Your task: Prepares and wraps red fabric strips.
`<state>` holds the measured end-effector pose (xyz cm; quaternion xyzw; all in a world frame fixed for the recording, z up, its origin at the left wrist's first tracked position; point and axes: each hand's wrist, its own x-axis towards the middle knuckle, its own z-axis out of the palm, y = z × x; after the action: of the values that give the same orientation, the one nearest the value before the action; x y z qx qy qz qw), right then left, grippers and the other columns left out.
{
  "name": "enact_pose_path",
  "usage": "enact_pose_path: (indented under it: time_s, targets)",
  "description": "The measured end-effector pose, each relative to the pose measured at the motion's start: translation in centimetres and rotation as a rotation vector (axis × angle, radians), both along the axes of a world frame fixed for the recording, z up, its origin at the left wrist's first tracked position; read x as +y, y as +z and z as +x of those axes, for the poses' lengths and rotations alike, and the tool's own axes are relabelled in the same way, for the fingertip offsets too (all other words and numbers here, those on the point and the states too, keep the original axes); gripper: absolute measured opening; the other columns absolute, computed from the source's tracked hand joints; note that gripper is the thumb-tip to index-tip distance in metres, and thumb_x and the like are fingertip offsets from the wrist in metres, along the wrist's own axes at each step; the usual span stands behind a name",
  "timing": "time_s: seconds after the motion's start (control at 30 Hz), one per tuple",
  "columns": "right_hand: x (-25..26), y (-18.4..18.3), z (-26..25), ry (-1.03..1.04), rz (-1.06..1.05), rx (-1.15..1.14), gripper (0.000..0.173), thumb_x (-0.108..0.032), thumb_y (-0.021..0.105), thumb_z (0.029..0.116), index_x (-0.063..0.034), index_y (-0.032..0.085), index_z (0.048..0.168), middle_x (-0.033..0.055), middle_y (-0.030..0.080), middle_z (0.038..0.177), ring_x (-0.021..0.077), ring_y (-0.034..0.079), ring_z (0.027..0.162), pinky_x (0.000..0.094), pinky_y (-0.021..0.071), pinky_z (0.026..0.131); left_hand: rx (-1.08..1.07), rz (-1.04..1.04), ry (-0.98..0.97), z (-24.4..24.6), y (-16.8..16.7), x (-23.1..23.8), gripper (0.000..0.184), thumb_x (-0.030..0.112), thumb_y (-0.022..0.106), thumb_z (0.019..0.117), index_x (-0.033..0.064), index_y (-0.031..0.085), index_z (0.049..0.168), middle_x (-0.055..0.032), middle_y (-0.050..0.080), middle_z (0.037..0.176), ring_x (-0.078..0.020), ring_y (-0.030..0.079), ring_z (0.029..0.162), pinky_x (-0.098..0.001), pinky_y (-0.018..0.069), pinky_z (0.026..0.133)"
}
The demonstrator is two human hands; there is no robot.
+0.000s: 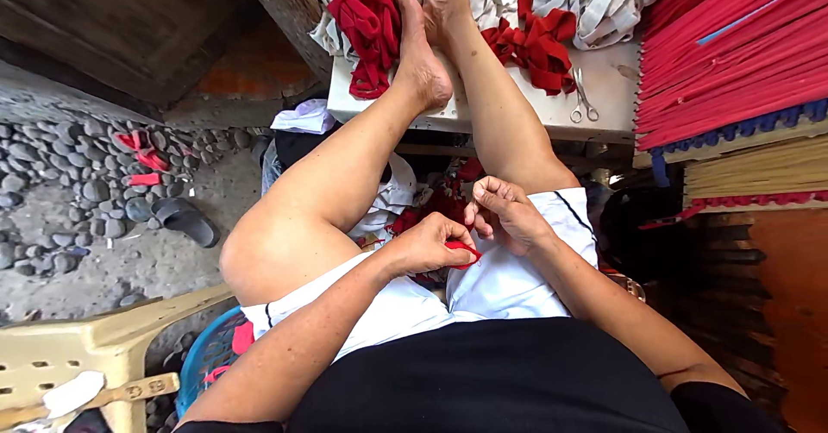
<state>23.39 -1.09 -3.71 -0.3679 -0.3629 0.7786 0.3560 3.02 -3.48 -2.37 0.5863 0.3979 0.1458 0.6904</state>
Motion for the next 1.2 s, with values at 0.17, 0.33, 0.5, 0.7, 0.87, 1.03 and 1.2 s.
enact_pose_path:
  time_s: [0.17,0.33,0.5,0.7,0.87,1.03,1.2]
  targets:
    - [0.3,0.0,0.2,-0.057,-0.025,0.153,0.013,-0.007,0.045,0.1048,-0.0122,0.058,0.103,0.0024,0.058,0.072,0.0060,0.053,0.053,0.0186,0.0464,0.052,0.022,-0.021,-0.014,0.0,0.2,0.0,0.004,0.004,0.075,0.0886,0.0042,0.073,0.085,-0.0028,0.069,0.073,-0.0058,0.062,0.065,-0.0217,0.0523,0.061]
    - [1.1,-0.1,0.3,-0.103,0.004,0.150,0.018,-0.001,0.047,0.1036,-0.0035,0.064,0.109,0.0028,0.066,0.077,0.0098,0.063,0.061,0.0250,0.0559,0.059,0.044,-0.025,-0.033,0.1,0.2,0.0,0.005,0.002,0.075,0.0882,0.0040,0.073,0.084,-0.0023,0.068,0.072,-0.0045,0.061,0.062,-0.0200,0.0500,0.057]
    - [0.8,-0.1,0.0,-0.207,0.055,0.154,0.014,-0.002,0.047,0.1047,-0.0052,0.060,0.102,0.0036,0.067,0.076,0.0105,0.064,0.059,0.0259,0.0575,0.058,0.078,-0.012,-0.030,0.1,0.1,-0.1,0.007,0.003,0.076,0.0880,0.0044,0.072,0.083,-0.0026,0.067,0.070,-0.0055,0.060,0.062,-0.0212,0.0498,0.058]
    - [0.8,-0.2,0.0,-0.343,0.135,0.134,0.015,-0.002,0.047,0.1053,-0.0067,0.060,0.102,0.0022,0.067,0.076,0.0108,0.065,0.060,0.0281,0.0592,0.059,0.115,0.001,0.069,0.1,0.4,-0.1,0.009,0.003,0.076,0.0884,0.0044,0.072,0.081,-0.0036,0.067,0.070,-0.0076,0.061,0.061,-0.0232,0.0502,0.057]
    - [1.2,-0.4,0.0,-0.424,0.192,0.119,0.012,-0.002,0.048,0.1054,-0.0060,0.059,0.103,0.0037,0.068,0.078,0.0114,0.065,0.060,0.0277,0.0592,0.059,0.102,0.008,0.103,-0.2,0.5,0.0,0.009,0.003,0.077,0.0881,0.0046,0.072,0.081,-0.0040,0.067,0.070,-0.0082,0.060,0.060,-0.0233,0.0501,0.057]
    - [1.3,0.1,0.2,-0.253,0.189,0.015,0.013,-0.003,0.047,0.1048,-0.0056,0.059,0.102,0.0029,0.068,0.078,0.0125,0.066,0.062,0.0310,0.0606,0.062,-0.024,-0.040,0.241,0.1,0.3,-0.3,0.002,0.003,0.073,0.0917,0.0044,0.075,0.091,-0.0044,0.069,0.089,-0.0094,0.063,0.073,-0.0231,0.0538,0.064]
    - [0.2,-0.6,-0.1,0.022,0.214,-0.132,0.017,-0.007,0.038,0.1063,-0.0055,0.054,0.101,0.0043,0.062,0.068,0.0145,0.063,0.054,0.0319,0.0574,0.054,-0.121,0.007,0.536,-0.1,0.4,0.0,0.008,0.011,0.068,0.0983,0.0051,0.074,0.101,-0.0051,0.071,0.086,-0.0083,0.065,0.069,-0.0230,0.0557,0.062]
